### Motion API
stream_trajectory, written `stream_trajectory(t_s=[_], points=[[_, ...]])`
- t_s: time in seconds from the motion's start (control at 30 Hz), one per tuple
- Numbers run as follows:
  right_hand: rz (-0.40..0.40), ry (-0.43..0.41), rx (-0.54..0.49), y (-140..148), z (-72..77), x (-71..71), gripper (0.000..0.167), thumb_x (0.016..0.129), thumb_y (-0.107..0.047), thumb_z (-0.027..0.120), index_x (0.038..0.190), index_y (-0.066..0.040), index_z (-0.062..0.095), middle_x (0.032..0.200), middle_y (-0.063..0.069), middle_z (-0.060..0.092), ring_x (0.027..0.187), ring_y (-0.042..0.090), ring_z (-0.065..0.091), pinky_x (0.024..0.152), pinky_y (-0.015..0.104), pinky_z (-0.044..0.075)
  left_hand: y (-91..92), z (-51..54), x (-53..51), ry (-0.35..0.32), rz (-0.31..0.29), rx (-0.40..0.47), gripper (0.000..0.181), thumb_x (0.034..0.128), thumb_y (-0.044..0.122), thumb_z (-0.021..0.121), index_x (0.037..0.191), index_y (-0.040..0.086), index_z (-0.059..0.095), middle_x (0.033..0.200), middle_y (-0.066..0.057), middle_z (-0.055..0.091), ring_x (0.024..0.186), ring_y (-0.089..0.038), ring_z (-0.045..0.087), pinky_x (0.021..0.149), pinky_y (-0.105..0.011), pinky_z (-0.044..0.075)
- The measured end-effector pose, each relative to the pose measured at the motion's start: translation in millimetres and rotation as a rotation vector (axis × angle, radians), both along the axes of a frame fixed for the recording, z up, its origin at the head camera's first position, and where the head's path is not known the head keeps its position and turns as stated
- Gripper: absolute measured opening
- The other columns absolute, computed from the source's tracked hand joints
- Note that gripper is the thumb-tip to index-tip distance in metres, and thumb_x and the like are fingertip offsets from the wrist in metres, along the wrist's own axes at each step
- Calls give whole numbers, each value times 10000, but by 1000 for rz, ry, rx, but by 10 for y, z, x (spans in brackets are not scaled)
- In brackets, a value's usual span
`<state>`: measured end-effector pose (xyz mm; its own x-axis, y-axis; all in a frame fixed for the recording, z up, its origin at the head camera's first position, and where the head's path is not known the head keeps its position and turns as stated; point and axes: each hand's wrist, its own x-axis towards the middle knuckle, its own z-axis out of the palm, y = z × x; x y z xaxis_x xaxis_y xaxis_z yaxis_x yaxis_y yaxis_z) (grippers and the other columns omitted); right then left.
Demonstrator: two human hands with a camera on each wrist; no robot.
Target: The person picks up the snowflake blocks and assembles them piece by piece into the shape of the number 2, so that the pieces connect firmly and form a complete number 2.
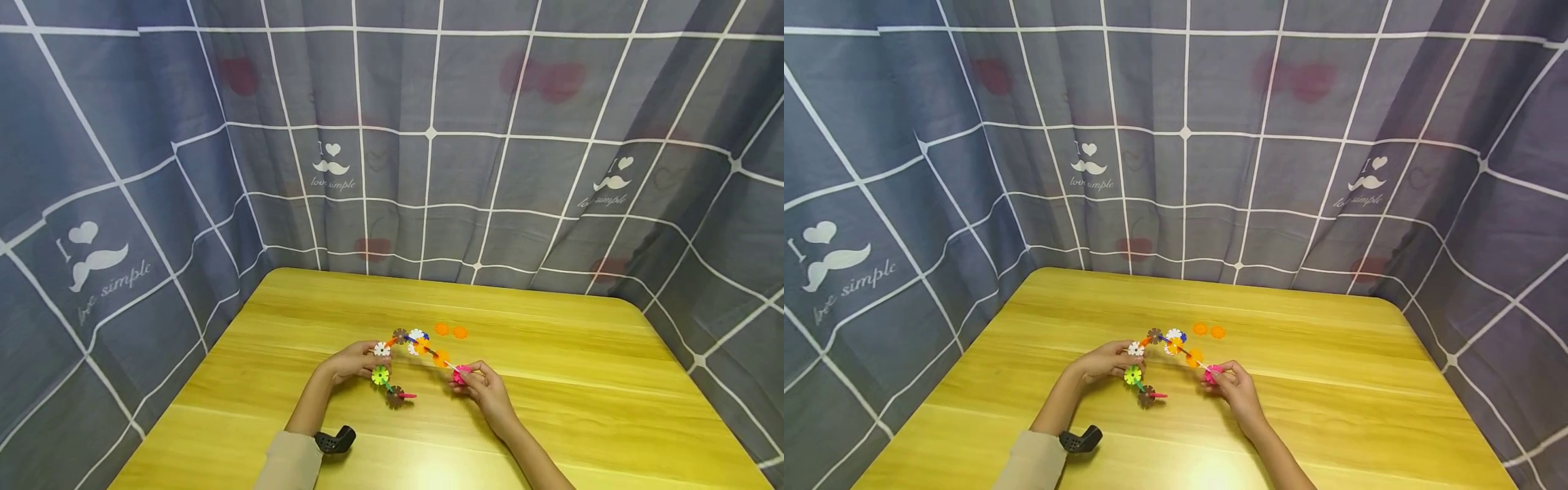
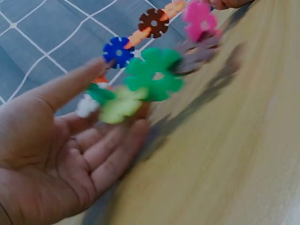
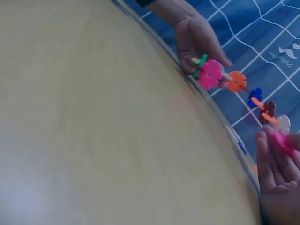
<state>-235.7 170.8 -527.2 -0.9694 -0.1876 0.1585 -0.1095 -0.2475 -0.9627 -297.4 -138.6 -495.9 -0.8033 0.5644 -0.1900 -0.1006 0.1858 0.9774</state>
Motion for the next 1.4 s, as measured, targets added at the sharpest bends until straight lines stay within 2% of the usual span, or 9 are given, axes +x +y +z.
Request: stream_trajectory(t_s=[0.1, 0.27, 0.4, 0.47, 0.53, 0.7, 1.03, 1.2, 1.4], points=[[32, 76, 173, -25, -5, 2, 221, 902, -112, 592, 951, 92, 524, 900, 260, 639, 775, 260, 646, 686, 349, 538, -24, -30, -25, 36, 85, 105, 482, 946, 302, 524, 1215, -93, 468, 971, -133, 618, 827, -163, 588, 702, -304, 497], [29, 295, 441, -59, -30, -32, 123, 899, -139, 605, 855, -27, 633, 795, 81, 654, 687, 203, 609, 621, 297, 519, -56, -12, -49, 11, 173, 295, 428, 973, 316, 460, 1128, -82, 436, 881, -136, 542, 641, -147, 563, 585, -264, 491], [-257, 447, 615, -53, -35, -220, 114, 888, -184, 632, 888, -76, 667, 905, 31, 636, 834, 189, 570, 733, 329, 486, -116, 51, -66, 21, 197, 329, 346, 972, 314, 466, 1082, -14, 452, 821, -99, 502, 535, -103, 498, 488, -207, 437], [-403, 470, 720, -43, -40, -389, 235, 885, -232, 636, 1024, -42, 647, 1063, 91, 595, 990, 245, 509, 831, 418, 437, -154, 83, -69, 36, 211, 321, 358, 968, 315, 475, 1095, -19, 454, 798, -86, 490, 515, -97, 478, 473, -195, 423], [-470, 444, 825, -59, -35, -564, 429, 893, -304, 614, 1197, -6, 560, 1225, 179, 498, 1134, 326, 414, 914, 520, 362, -192, 105, -67, 44, 221, 303, 391, 964, 326, 481, 1111, -35, 452, 777, -68, 491, 500, -92, 467, 463, -186, 416], [-431, 358, 1070, -312, -45, -883, 683, 898, -505, 507, 1402, -65, 368, 1399, 281, 305, 1299, 425, 246, 1050, 554, 183, -278, 124, -40, 71, 210, 261, 476, 966, 335, 475, 1106, -117, 436, 775, -64, 498, 468, -78, 434, 430, -177, 383], [-207, 557, 1362, -860, -80, -986, 559, 922, -561, 395, 1386, -253, 438, 1453, 151, 311, 1333, 338, 256, 1061, 566, 130, -302, 106, -47, 117, 165, 217, 334, 982, 280, 455, 994, -48, 519, 800, -123, 513, 462, -67, 431, 416, -179, 378], [-191, 580, 1346, -752, -43, -943, 431, 979, -383, 401, 1353, -187, 487, 1425, 144, 365, 1311, 344, 304, 1043, 580, 174, -247, 102, -46, 101, 178, 164, 426, 951, 334, 509, 1006, -88, 498, 828, -194, 497, 461, -94, 407, 422, -196, 371], [-310, 478, 1319, -101, -82, -832, 417, 992, -292, 400, 1359, -105, 468, 1416, 199, 355, 1307, 375, 293, 1041, 588, 161, -98, 79, -40, 134, 160, 118, 444, 950, 330, 512, 993, -112, 491, 860, -294, 483, 464, -119, 403, 433, -217, 374]])
